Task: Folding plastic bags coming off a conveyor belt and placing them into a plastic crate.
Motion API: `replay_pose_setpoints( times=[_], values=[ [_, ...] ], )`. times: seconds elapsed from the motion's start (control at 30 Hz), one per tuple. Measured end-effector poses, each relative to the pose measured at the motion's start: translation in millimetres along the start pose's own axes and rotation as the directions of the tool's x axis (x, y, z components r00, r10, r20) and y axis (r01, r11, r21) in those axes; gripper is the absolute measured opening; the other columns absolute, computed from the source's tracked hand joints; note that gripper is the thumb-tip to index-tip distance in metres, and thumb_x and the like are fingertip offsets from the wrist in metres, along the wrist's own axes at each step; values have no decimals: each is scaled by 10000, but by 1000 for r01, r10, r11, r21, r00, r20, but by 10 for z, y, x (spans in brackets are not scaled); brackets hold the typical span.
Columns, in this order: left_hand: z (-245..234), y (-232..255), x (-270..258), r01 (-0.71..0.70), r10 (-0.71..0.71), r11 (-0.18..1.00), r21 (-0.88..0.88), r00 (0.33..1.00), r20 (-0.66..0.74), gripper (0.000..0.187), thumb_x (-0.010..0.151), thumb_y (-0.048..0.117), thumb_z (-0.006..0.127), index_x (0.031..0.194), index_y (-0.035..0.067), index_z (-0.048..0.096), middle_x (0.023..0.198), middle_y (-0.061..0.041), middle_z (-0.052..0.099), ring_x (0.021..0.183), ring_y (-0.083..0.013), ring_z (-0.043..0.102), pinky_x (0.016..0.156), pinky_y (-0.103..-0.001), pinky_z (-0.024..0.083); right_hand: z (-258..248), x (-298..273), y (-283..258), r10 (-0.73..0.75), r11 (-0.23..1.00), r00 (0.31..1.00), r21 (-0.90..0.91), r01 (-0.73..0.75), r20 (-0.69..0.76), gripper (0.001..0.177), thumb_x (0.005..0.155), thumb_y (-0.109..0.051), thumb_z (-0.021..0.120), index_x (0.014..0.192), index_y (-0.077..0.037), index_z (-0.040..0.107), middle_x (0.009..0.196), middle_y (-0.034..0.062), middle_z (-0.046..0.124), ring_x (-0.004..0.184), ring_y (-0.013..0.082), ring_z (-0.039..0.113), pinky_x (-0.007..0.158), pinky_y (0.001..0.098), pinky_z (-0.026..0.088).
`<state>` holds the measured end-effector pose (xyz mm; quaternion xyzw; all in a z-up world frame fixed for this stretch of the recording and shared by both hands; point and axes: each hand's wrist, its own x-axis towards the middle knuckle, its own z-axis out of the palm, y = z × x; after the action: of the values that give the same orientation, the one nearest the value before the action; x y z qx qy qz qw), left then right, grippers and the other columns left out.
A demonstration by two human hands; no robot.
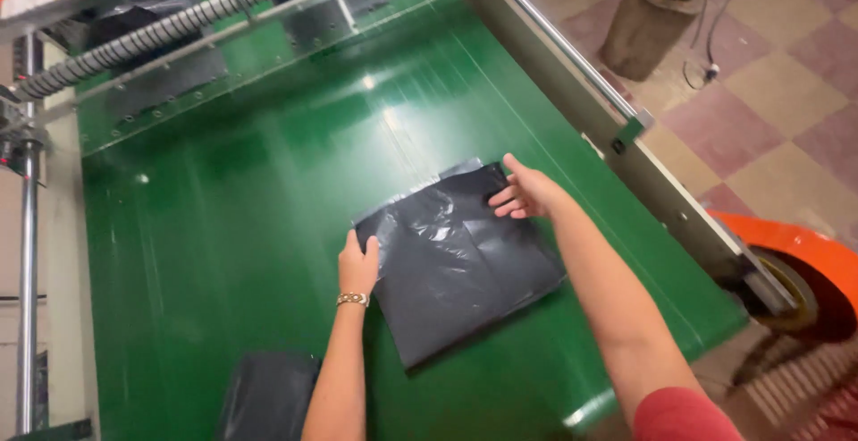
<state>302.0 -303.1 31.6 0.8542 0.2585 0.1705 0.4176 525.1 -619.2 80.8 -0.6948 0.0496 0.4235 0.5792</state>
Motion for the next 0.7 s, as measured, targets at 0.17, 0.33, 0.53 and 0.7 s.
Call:
replay_pose_setpoints(
  times=[0.17,0.33,0.53,0.7],
  values=[
    [266,-315,309,190,-204,964,188,977,57,442,999,337,535,1325,39,520,1099,-299,692,1051,-438,678,894,-535,554,303,150,-476,-163,771,950,-635,-46,-267,804,774,-850,561,1113,-135,705,837,48,766,667,195,735,495,305,594],
    [184,-76,294,171,-208,924,341,975,77,391,994,399,510,1242,96,497,1006,-270,716,960,-432,707,832,-538,557,616,939,-46,-466,502,792,-855,-130,-394,949,549,-664,870,1144,-22,503,1136,198,563,1084,440,606,898,561,554],
    [118,605,-351,-226,324,853,471,936,-138,474,837,388,740,1190,110,589,1021,-85,619,964,-290,611,774,-421,543,653,1055,-81,-287,581,849,-785,-213,-443,737,583,-439,919,1090,-56,545,996,151,704,973,402,702,838,543,542],
    [335,512,-669,222,-4,852,-475,909,417,332,1026,233,436,1339,122,422,1311,-117,614,1045,-215,711,801,-294,592,747,695,-19,-514,527,789,-850,-19,-336,281,727,-257,737,977,-138,687,905,95,719,939,342,718,820,480,563]
  ],
)
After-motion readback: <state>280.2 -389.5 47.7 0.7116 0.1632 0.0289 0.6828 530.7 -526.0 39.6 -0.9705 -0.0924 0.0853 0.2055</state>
